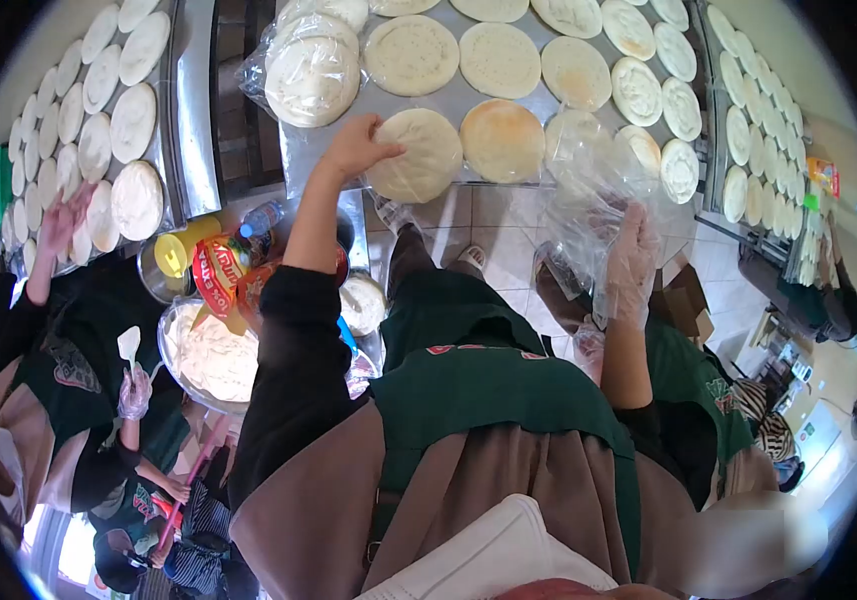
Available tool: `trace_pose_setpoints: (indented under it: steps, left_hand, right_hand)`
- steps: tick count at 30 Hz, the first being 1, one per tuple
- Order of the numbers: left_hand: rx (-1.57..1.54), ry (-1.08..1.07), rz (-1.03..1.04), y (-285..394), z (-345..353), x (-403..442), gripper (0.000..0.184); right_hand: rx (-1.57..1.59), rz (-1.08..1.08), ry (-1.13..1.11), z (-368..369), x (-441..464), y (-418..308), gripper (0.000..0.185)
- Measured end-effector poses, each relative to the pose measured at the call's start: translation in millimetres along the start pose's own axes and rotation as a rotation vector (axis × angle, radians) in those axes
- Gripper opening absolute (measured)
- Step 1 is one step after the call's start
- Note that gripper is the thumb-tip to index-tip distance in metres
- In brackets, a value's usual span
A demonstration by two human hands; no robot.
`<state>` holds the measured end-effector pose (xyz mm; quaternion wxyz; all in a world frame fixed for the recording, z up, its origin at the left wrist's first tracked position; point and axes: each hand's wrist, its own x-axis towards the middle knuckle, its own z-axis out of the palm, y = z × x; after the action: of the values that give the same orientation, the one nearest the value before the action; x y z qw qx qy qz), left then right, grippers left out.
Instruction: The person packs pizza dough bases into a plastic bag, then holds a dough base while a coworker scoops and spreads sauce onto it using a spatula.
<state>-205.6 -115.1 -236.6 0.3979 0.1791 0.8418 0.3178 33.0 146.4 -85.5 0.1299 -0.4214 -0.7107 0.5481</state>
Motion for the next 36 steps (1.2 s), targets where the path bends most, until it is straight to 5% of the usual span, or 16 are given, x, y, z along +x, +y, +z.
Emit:
trace_pose_setpoints:
  steps: [2,6,8,9,11,15,17,30,36]
  left_hand:
    - [-0.409,0.036,0.115,12,-1,-31,0.038]
    - [-0.340,0.371,0.383,74,14,-91,0.033]
    - [0.121,0.753,0.784,103,29,-113,0.032]
    - [0.126,0.752,0.808,117,38,-125,0.032]
    - [0.401,0.936,1.048,143,61,-149,0.032]
    - [0.447,0.846,1.241,177,104,-178,0.026]
    - [0.488,0.809,1.267,188,119,-189,0.027]
    - [0.521,0.708,1.266,212,142,-221,0.042]
    - [0.425,0.875,1.141,233,160,-238,0.050]
  right_hand:
    - [-0.061,-0.070,0.012,-6,-4,1,0.039]
    - [-0.092,-0.038,-0.076,-24,-9,12,0.040]
    - [-0.256,-0.107,-0.041,-35,-3,44,0.043]
    - [-0.246,-0.115,-0.021,-39,-7,41,0.043]
    - [0.108,0.156,-0.119,-37,-21,31,0.046]
    - [0.147,0.277,-0.080,-51,-29,24,0.044]
    - [0.903,0.290,-0.248,-59,-38,18,0.041]
    - [1.060,-0.005,-0.247,-113,-53,20,0.041]
    - [0.775,-0.149,-0.214,-110,-58,13,0.044]
